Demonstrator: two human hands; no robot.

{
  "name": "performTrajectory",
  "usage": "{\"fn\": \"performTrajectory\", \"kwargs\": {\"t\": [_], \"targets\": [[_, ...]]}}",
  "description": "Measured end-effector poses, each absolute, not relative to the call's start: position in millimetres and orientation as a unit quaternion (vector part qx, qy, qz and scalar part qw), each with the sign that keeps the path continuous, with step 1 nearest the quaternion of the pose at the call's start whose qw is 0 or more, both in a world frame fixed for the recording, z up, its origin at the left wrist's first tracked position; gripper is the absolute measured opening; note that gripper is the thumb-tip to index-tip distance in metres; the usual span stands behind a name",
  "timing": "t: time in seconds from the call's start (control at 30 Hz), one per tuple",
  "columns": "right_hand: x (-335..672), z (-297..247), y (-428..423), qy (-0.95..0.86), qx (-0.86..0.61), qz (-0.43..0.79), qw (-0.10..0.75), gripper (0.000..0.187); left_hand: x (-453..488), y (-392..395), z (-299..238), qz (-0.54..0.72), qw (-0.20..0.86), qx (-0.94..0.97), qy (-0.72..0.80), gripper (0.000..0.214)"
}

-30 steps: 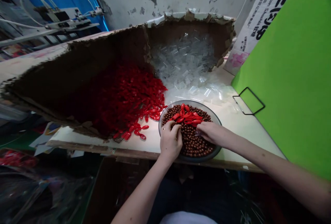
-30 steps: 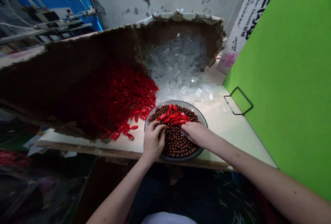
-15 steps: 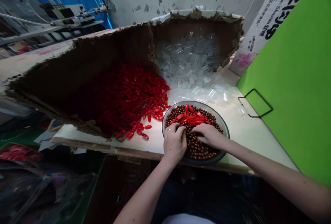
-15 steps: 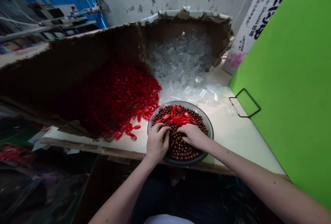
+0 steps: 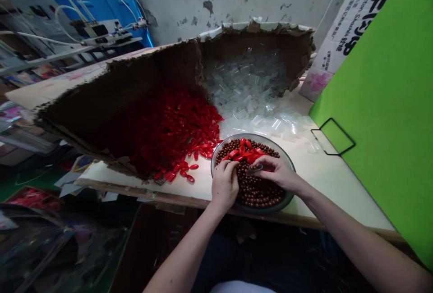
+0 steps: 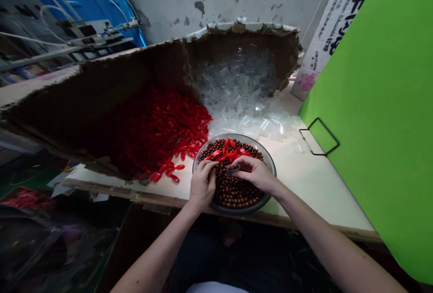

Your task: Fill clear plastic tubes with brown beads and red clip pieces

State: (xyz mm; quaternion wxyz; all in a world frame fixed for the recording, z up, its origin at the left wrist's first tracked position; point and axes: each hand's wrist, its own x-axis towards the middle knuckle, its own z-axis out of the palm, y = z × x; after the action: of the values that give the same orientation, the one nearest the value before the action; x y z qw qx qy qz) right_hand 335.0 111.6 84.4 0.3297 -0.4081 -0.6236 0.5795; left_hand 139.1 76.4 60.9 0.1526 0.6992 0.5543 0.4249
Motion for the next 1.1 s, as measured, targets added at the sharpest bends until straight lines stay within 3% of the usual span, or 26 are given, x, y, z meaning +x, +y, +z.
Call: {"fn": "performTrajectory", "kwargs": {"t": [0.23, 0.37, 0.5, 0.77, 0.87, 1.1], "targets": [[344.4, 84.3, 110.4, -0.620, -0.409, 0.564, 0.361, 0.032, 136.1, 76.2, 72.5, 0.470, 0.203, 0.692, 0.509, 0.024], [346.3, 82.2, 111.3, -0.643, -0.415, 0.531, 0.363, 0.033, 141.7, 74.4, 79.8, 0.450, 0.240, 0.711, 0.485, 0.032], [341.7, 85.4, 107.2, -0.660, -0.418, 0.508, 0.363, 0.033, 154.5, 74.4, 76.3, 0.433, 0.351, 0.693, 0.457, 0.046], [344.8, 111.1, 102.1, -0.680, -0.413, 0.486, 0.362, 0.033, 156.4, 82.4, 86.9, 0.452, 0.546, 0.580, 0.402, 0.031], [347.8, 126.2, 105.3, -0.711, -0.393, 0.478, 0.335, 0.036, 151.1, 83.0, 98.4, 0.428, 0.611, 0.542, 0.386, 0.037], [343.2, 156.6, 110.4, -0.764, -0.372, 0.473, 0.234, 0.022, 146.5, 79.6, 110.6, 0.385, 0.680, 0.513, 0.355, 0.048]]}}
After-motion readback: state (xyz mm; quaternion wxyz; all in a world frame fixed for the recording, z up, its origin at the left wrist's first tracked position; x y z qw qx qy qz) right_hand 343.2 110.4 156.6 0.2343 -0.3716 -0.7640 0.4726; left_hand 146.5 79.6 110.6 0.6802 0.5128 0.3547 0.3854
